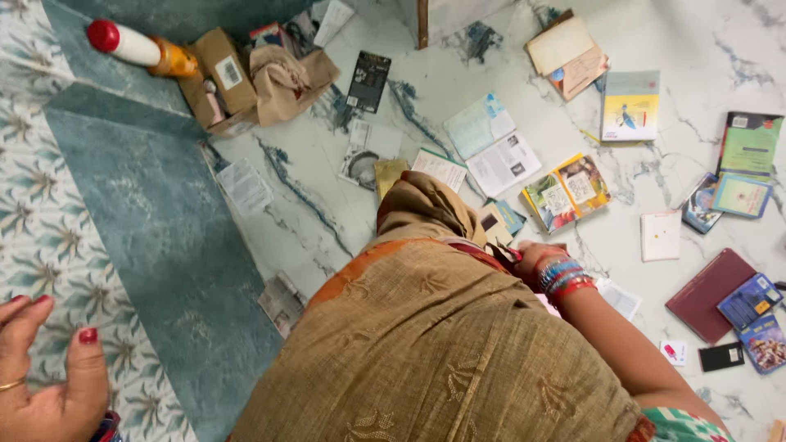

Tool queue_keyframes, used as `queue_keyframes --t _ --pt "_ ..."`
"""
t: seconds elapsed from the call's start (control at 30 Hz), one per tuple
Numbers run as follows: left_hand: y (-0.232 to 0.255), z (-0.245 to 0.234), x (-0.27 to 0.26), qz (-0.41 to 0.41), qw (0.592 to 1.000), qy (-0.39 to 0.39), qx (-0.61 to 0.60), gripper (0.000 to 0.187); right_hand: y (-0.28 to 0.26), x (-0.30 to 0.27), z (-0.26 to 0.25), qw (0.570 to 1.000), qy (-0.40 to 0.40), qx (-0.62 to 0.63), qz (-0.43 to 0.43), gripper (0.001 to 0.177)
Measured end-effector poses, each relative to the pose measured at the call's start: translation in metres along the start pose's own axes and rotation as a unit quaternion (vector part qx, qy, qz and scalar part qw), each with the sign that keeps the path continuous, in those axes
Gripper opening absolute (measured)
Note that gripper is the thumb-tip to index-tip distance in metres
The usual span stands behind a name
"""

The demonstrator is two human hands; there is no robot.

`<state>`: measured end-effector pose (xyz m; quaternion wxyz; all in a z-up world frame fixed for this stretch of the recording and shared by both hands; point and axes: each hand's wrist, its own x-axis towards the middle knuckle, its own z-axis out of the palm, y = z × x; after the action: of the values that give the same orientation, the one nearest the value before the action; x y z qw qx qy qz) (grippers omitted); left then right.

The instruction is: The person cleans a white wooden cabinet and its door with a cloth, then wipes a nearby small white stand with the same cloth.

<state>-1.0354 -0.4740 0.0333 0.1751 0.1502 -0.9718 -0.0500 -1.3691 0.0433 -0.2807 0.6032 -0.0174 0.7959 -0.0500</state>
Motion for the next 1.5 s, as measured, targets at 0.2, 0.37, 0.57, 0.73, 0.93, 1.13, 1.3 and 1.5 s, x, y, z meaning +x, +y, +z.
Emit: queue_keyframes --t 0.2,0.37,0.57,0.73,0.93,1.13,1.3,1.5 --pt "-0.062 0.059 0.177 0.042 0.998 0.014 0.05 0.031 0.063 0.033 -0.044 0.996 0.064 -0.04 0.047 0.046" --pt "0.019 0.103 0.304 0.125 0.988 -0.015 0.093 0.027 0.149 0.056 -0.027 0.978 -0.065 0.1 0.171 0.043" --pt "0.178 0.183 0.416 0.192 0.978 -0.052 0.058 0.035 0.201 0.094 -0.089 0.964 -0.098 0.2 0.145 0.036" --pt "0.307 0.255 0.458 0.136 0.979 -0.143 0.041 0.036 0.262 0.129 -0.278 0.962 0.008 0.253 0.105 0.044" --pt "0.348 0.334 0.498 0.06 0.957 -0.281 0.044 0.044 0.313 0.214 -0.419 0.977 0.155 0.147 0.015 0.06" --pt "0.331 0.379 0.508 -0.007 0.912 -0.395 0.114 0.046 0.285 0.227 -0.453 0.992 0.09 0.083 0.036 0.061" --pt "0.335 0.393 0.553 -0.045 0.921 -0.376 0.097 0.043 0.251 0.216 -0.441 0.995 0.015 0.087 0.039 0.067" --pt "0.264 0.466 0.624 -0.03 0.936 -0.346 -0.06 0.04 0.223 0.204 -0.458 0.974 0.023 0.177 0.138 0.054"
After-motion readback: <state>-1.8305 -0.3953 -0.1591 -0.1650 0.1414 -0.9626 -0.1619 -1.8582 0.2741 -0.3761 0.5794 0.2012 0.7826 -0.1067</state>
